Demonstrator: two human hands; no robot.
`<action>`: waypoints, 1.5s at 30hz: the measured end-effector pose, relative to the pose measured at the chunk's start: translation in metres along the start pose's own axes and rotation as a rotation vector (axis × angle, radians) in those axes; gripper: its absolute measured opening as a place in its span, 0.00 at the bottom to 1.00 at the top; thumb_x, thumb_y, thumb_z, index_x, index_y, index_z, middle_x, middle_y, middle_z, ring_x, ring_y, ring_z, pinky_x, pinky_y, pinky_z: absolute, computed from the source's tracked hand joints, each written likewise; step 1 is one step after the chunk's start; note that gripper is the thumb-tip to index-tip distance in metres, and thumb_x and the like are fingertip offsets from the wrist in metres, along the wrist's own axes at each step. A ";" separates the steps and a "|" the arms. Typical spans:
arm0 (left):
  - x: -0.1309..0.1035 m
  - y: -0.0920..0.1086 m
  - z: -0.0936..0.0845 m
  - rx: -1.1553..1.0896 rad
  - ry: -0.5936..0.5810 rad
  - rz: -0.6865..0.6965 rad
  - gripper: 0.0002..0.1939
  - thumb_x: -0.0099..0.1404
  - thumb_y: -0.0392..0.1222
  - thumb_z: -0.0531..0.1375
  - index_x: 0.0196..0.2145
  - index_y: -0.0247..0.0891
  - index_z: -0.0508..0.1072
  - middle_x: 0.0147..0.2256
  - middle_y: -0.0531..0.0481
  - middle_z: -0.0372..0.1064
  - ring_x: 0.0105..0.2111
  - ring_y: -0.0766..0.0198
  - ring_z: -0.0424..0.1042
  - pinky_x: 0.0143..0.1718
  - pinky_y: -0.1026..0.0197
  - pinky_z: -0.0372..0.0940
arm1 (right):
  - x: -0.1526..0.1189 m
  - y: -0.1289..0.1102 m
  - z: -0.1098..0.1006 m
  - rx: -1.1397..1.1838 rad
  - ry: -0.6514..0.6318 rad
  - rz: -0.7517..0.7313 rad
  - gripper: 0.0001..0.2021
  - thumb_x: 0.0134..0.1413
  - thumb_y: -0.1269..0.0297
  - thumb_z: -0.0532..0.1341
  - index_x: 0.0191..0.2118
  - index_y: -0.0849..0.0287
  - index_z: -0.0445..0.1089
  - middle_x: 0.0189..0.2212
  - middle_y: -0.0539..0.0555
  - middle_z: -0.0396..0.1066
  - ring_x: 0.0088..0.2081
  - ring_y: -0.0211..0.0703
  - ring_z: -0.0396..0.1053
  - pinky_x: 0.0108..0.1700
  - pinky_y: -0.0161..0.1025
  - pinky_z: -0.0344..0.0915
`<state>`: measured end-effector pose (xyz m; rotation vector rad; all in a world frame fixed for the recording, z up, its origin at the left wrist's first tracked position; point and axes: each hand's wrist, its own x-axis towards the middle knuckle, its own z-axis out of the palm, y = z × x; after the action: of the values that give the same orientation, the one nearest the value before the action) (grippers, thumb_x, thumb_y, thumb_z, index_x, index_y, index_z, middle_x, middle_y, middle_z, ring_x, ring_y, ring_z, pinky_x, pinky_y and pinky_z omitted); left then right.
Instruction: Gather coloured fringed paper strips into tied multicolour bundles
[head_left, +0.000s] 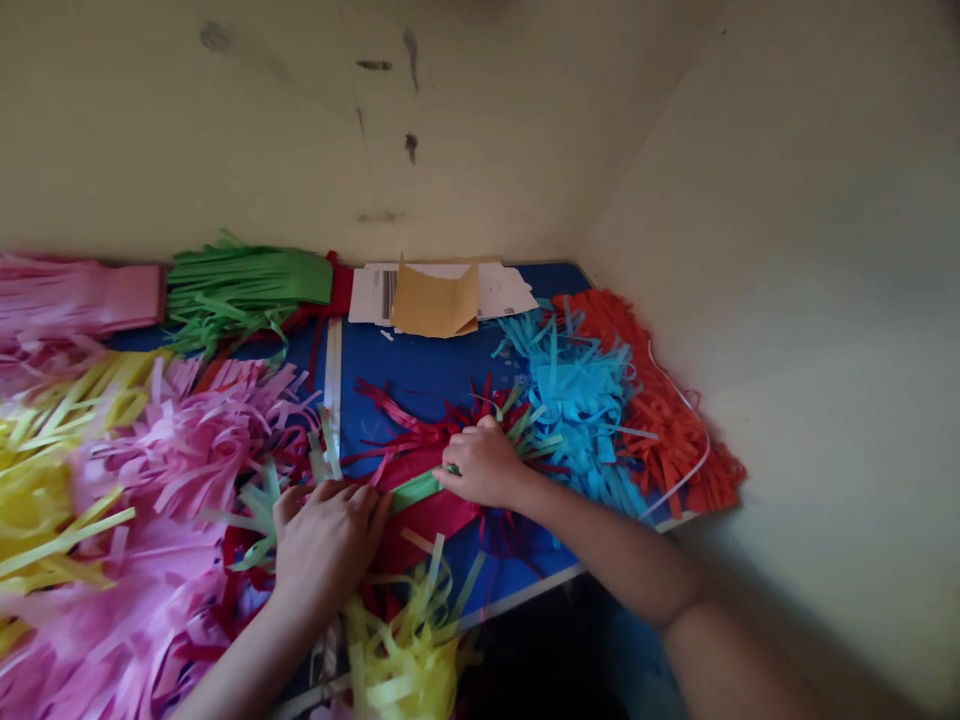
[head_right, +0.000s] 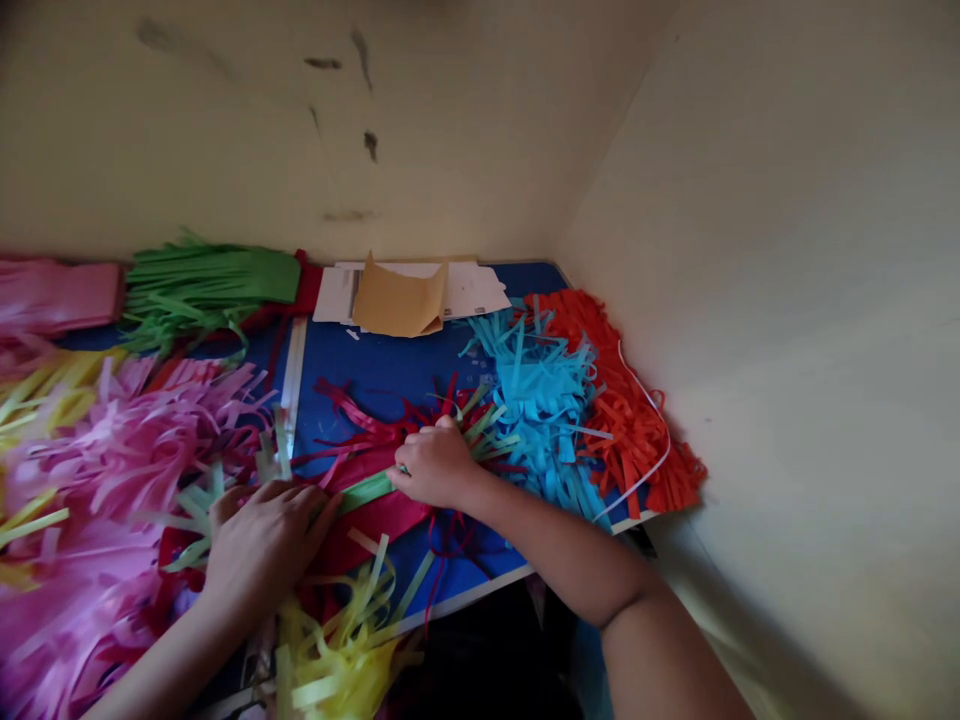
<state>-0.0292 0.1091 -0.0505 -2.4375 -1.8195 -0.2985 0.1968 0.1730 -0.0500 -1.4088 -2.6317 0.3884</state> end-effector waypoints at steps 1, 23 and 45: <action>-0.001 0.000 0.000 0.008 0.028 0.005 0.16 0.68 0.47 0.53 0.27 0.42 0.74 0.28 0.47 0.76 0.36 0.51 0.72 0.49 0.43 0.56 | -0.002 0.002 -0.005 -0.012 0.032 0.033 0.13 0.58 0.55 0.63 0.29 0.58 0.74 0.29 0.52 0.75 0.36 0.43 0.68 0.42 0.43 0.49; -0.012 0.007 -0.005 0.029 0.173 0.254 0.13 0.67 0.35 0.52 0.38 0.45 0.76 0.38 0.53 0.78 0.46 0.53 0.72 0.55 0.44 0.53 | -0.010 -0.027 -0.010 -0.278 0.209 -0.501 0.10 0.66 0.68 0.52 0.37 0.60 0.70 0.35 0.54 0.73 0.40 0.46 0.64 0.42 0.47 0.49; -0.019 -0.012 0.005 -0.252 0.104 0.061 0.18 0.67 0.54 0.55 0.25 0.46 0.77 0.27 0.54 0.77 0.31 0.57 0.72 0.36 0.54 0.56 | -0.022 0.018 0.001 0.299 0.098 -0.129 0.07 0.49 0.65 0.72 0.25 0.58 0.75 0.34 0.49 0.76 0.38 0.40 0.69 0.45 0.41 0.53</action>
<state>-0.0448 0.0958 -0.0602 -2.5762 -1.7557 -0.6748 0.2234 0.1644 -0.0559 -1.1298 -2.4443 0.6480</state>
